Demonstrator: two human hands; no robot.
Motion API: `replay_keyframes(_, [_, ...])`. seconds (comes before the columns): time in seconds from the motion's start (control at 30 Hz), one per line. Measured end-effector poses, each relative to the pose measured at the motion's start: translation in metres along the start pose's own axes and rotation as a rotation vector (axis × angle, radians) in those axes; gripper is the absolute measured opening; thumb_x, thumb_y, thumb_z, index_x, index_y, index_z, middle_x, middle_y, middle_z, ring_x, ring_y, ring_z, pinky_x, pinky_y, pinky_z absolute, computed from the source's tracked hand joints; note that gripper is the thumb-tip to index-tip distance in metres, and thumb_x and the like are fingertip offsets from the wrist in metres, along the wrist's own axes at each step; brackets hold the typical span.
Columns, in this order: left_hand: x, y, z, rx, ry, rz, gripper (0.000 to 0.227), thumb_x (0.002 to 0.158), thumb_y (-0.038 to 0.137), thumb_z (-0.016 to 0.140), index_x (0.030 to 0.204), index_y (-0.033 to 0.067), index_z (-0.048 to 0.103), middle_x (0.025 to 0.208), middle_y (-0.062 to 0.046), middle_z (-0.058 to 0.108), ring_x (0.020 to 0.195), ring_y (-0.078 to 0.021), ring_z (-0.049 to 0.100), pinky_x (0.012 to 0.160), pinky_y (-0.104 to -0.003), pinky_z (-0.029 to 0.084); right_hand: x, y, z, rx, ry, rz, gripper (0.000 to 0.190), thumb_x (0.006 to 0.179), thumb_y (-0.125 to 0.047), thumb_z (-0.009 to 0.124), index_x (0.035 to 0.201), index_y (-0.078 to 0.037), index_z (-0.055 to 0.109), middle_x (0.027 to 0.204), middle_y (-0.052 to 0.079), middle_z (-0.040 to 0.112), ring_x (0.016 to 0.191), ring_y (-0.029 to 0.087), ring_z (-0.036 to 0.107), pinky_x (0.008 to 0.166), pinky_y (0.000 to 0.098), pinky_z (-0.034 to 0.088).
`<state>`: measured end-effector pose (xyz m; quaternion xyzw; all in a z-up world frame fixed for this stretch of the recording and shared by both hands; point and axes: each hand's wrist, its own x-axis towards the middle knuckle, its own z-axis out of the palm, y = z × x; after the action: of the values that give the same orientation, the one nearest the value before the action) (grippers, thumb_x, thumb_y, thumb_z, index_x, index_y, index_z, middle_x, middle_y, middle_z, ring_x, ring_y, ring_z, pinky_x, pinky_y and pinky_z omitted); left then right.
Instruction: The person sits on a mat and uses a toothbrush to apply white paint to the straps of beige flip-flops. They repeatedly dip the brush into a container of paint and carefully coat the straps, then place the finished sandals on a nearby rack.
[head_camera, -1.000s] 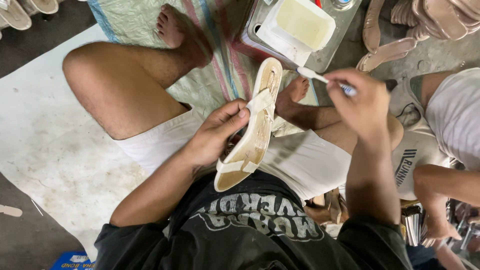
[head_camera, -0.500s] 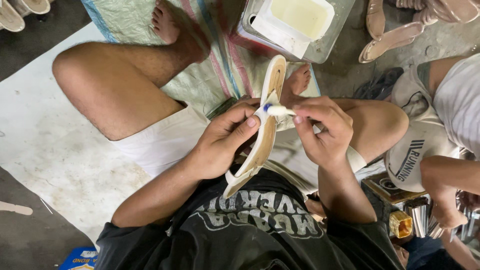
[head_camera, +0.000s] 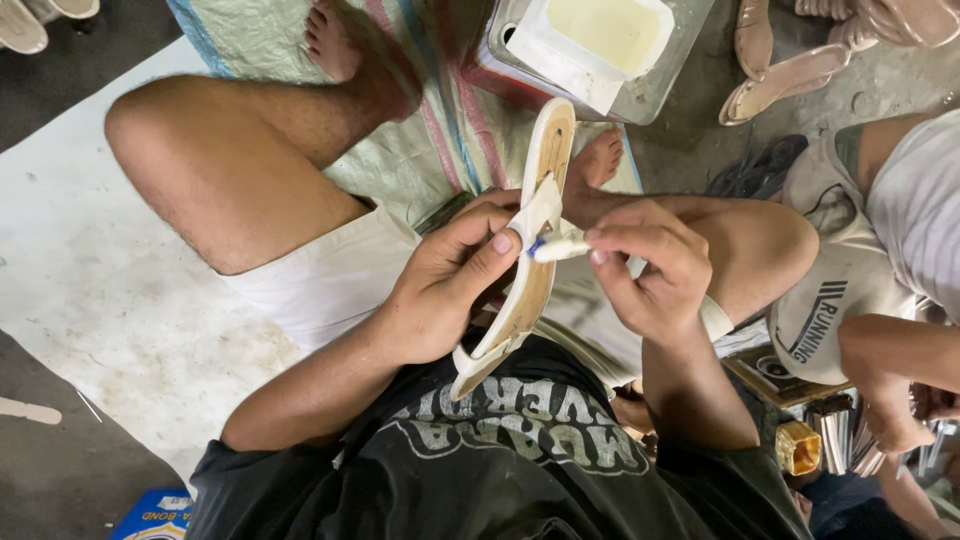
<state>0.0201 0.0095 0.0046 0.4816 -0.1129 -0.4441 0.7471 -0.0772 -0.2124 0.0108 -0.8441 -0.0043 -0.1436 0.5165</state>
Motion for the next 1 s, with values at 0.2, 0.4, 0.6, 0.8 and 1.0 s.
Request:
replay_keyframes(0.2, [-0.002, 0.0, 0.001, 0.163, -0.016, 0.142, 0.035, 0.118, 0.027, 0.046, 0.122, -0.0026, 0.064, 0.138, -0.01, 0.057, 0.131, -0.0141, 0.053, 0.112, -0.029, 0.044, -0.006, -0.007, -0.003, -0.06, -0.012, -0.006, 0.015, 0.094, 0.006, 0.072, 0.107, 0.0, 0.069, 0.098, 0.014, 0.073, 0.08, 0.019, 0.071, 0.065, 0.0251, 0.055])
replay_keyframes(0.4, [-0.001, 0.0, 0.004, 0.056, -0.004, 0.021, 0.032, 0.115, 0.026, 0.048, 0.122, -0.0016, 0.064, 0.127, -0.008, 0.057, 0.11, -0.0116, 0.055, 0.099, -0.028, 0.047, -0.009, -0.008, -0.001, -0.182, 0.086, 0.042, 0.012, 0.096, 0.006, 0.072, 0.108, 0.001, 0.069, 0.097, 0.014, 0.073, 0.078, 0.019, 0.07, 0.067, 0.0263, 0.053])
replay_keyframes(0.6, [-0.002, -0.003, 0.006, 0.055, 0.022, 0.122, 0.031, 0.117, 0.026, 0.047, 0.12, -0.0003, 0.063, 0.131, -0.007, 0.056, 0.113, -0.0116, 0.054, 0.101, -0.027, 0.046, -0.011, -0.005, 0.008, -0.091, 0.084, -0.001, 0.013, 0.096, 0.006, 0.074, 0.106, 0.001, 0.068, 0.101, 0.015, 0.072, 0.087, 0.022, 0.071, 0.075, 0.0274, 0.057])
replay_keyframes(0.8, [-0.003, -0.004, 0.013, 0.137, 0.168, 0.282, 0.031, 0.121, 0.026, 0.046, 0.115, -0.0008, 0.061, 0.148, -0.013, 0.05, 0.132, -0.0144, 0.05, 0.117, -0.03, 0.039, -0.02, -0.006, 0.018, 0.016, 0.055, 0.046, 0.013, 0.094, 0.008, 0.074, 0.103, 0.0, 0.067, 0.099, 0.015, 0.071, 0.088, 0.022, 0.071, 0.074, 0.0273, 0.057])
replay_keyframes(1.0, [0.003, -0.004, 0.014, 0.266, 0.262, 0.329, 0.033, 0.121, 0.029, 0.046, 0.12, -0.0006, 0.061, 0.149, -0.015, 0.048, 0.138, -0.0162, 0.049, 0.119, -0.032, 0.04, -0.027, -0.012, 0.025, 0.061, 0.02, 0.025, 0.018, 0.092, 0.008, 0.074, 0.105, -0.002, 0.066, 0.099, 0.015, 0.07, 0.088, 0.022, 0.071, 0.073, 0.0283, 0.058])
